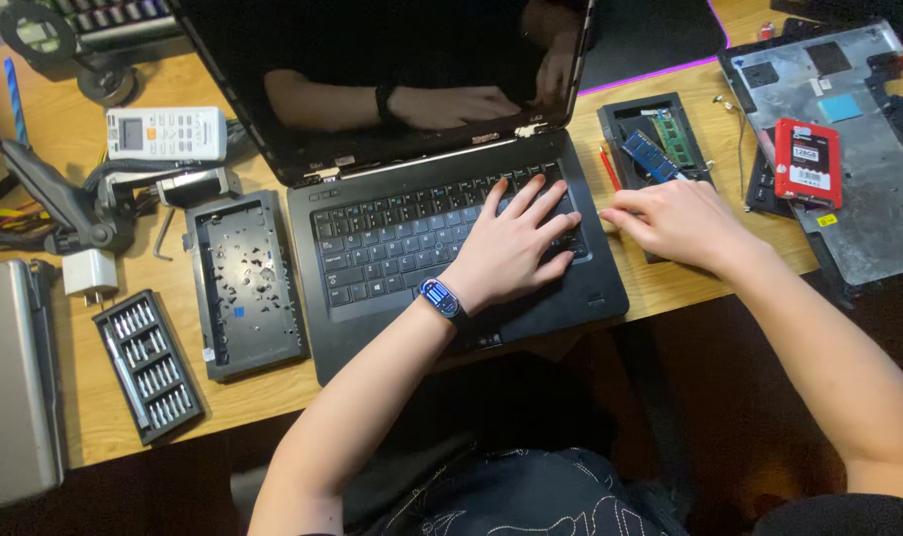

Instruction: Disassembling a laptop to inspect and remove internal components including RAM and screen bezel.

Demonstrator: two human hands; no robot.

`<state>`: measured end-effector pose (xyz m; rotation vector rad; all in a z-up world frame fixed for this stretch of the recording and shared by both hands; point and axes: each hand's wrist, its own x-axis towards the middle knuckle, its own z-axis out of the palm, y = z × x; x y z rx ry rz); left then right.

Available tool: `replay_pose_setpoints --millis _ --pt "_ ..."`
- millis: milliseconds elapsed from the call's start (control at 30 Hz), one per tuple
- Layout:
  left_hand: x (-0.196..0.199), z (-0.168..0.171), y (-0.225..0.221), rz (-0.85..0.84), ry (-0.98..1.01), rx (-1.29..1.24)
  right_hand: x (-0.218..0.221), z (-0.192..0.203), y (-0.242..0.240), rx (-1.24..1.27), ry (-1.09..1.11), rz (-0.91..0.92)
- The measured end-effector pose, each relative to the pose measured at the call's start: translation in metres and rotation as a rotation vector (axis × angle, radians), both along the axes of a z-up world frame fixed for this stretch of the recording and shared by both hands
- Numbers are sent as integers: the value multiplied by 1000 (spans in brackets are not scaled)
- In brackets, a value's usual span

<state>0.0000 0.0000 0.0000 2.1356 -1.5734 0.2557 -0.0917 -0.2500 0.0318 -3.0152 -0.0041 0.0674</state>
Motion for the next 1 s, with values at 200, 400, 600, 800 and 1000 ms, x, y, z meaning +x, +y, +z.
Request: replay_pose_setpoints --millis 200,400,600,800,1000 --pt "0 0 0 10 -2 -8 1 10 4 -30 39 3" --pt "-1 1 1 14 16 -5 2 18 5 -37 20 17" --pt "-2 3 3 9 6 -25 3 21 8 -84 75 3" --pt "-3 1 2 15 -11 -19 2 11 2 -64 68 2" --pt "-2 2 2 18 -5 -16 2 11 3 -55 39 -5"
